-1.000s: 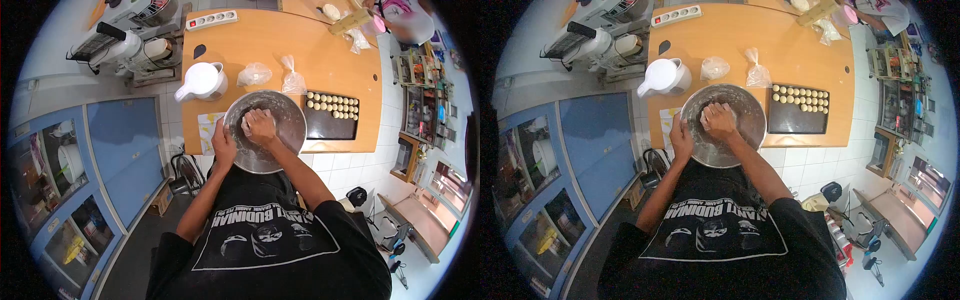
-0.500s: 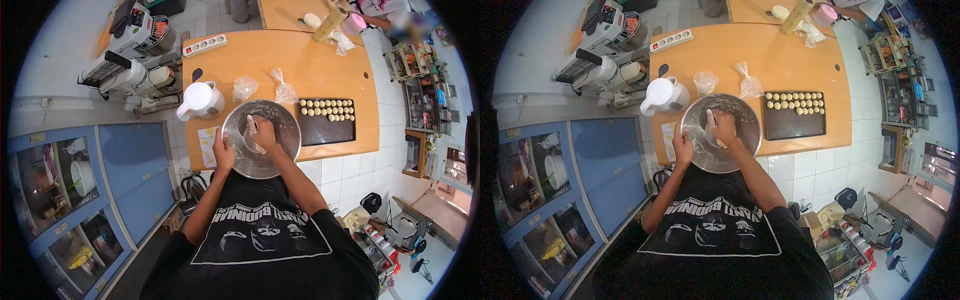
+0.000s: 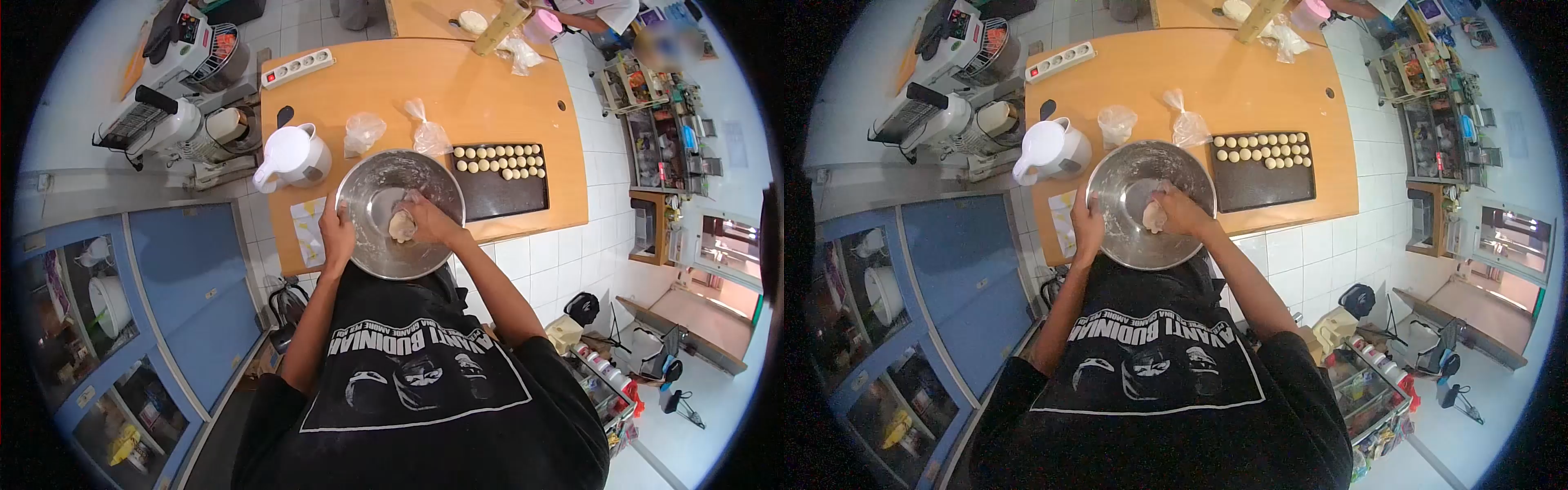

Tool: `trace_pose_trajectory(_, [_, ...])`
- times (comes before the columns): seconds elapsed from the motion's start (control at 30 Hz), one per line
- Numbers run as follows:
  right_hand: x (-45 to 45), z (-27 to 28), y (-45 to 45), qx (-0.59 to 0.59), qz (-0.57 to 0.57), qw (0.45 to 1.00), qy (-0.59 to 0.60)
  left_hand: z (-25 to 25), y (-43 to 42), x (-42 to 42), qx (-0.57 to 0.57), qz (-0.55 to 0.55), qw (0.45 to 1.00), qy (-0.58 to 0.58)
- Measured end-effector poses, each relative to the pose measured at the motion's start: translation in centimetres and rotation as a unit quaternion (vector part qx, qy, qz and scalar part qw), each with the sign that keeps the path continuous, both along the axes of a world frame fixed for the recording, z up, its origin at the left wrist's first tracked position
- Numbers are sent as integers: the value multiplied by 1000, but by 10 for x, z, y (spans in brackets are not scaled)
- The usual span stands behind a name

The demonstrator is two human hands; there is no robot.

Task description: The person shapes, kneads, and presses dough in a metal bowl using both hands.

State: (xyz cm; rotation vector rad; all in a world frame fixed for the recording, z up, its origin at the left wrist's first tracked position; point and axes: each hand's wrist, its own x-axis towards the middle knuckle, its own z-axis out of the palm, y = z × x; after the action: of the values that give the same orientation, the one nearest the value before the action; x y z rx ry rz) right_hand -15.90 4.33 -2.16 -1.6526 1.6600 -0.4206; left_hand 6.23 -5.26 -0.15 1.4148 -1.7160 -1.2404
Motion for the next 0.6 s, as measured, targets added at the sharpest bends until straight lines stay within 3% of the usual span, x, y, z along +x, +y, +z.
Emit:
trace_pose_trajectory(0.1, [-4, 3, -8, 18, -2, 999, -51, 7, 0, -1, 14, 7, 1000, 0])
trace_pose_trajectory(0.2, [-3, -1, -11, 116, 6, 989, -87, 6, -1, 1, 21, 3, 1000, 9])
trace_pose_trajectory(0.27, [-4, -25, -5, 37, 33, 998, 28, 4, -2, 2, 23, -3, 1000, 11])
trace_pose_trajectory(0.37, [7, -10, -5, 16, -21, 997, 70, 4, -1, 3, 2, -5, 1000, 16])
trace_pose_trajectory(0.5, [11, -4, -3, -34, 0, 997, 70, 7, -1, 2, 12, -2, 1000, 18])
trace_pose_trajectory(0.6, [22, 5, 1, -75, 3, 988, 138, 6, -4, 1, 7, 10, 1000, 25])
